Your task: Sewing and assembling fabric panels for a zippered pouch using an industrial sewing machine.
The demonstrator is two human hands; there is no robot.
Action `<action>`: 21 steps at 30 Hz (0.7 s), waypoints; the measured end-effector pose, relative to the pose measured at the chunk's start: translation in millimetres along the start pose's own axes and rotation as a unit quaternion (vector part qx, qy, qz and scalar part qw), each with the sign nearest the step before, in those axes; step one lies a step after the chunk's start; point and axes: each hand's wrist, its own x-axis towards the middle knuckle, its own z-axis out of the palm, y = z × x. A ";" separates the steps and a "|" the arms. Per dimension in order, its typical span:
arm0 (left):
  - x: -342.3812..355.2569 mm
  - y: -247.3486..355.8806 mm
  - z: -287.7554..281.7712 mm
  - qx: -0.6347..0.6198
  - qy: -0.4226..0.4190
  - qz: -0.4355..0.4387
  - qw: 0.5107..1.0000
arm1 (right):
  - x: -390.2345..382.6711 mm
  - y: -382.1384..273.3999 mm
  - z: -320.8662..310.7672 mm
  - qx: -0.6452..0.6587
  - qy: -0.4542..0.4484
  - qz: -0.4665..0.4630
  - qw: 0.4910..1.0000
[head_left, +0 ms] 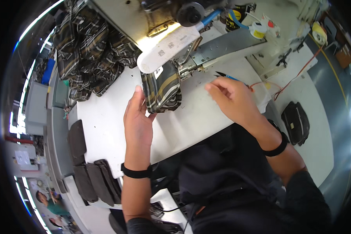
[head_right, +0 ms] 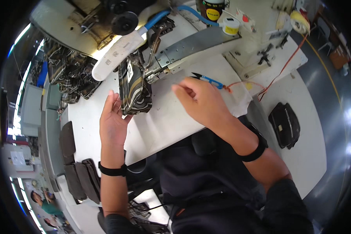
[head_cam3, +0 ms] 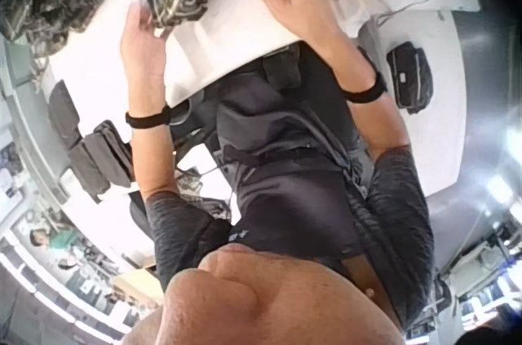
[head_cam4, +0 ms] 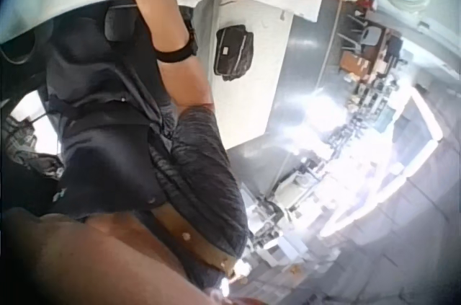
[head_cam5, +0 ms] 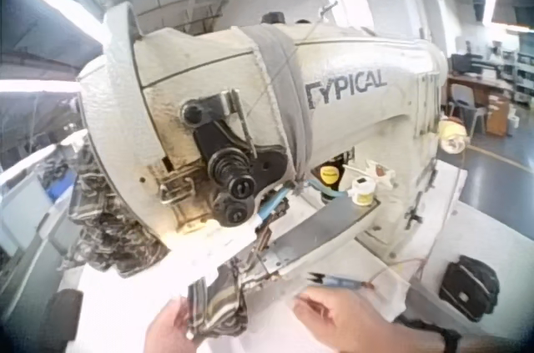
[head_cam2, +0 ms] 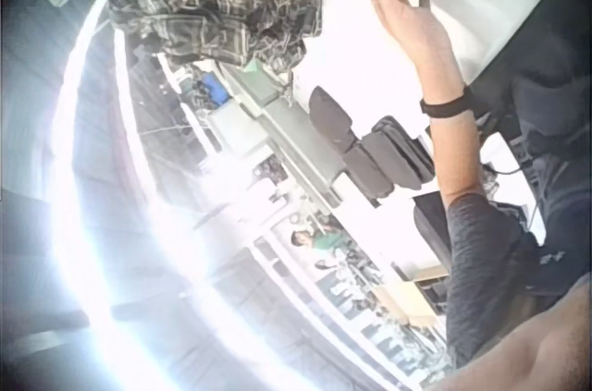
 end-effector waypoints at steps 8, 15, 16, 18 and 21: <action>21.2 -6.1 0.4 0.031 -0.072 -0.108 0.991 | 15.6 79.9 -41.6 -0.440 0.085 -0.293 0.844; 18.5 -20.8 -6.8 0.136 -0.064 -0.025 0.988 | 35.6 78.0 -41.7 -0.482 0.067 -0.269 0.831; 17.9 -23.0 -15.1 0.137 -0.062 -0.030 0.988 | 32.7 73.8 -38.4 -0.481 0.064 -0.267 0.833; 14.4 -22.8 -42.9 0.251 -0.039 0.074 0.964 | 23.5 57.4 -30.9 -0.312 0.060 -0.182 0.930; -2.1 -25.1 -80.8 0.281 -0.005 0.131 0.951 | 5.8 35.4 -12.5 -0.103 -0.058 -0.056 0.991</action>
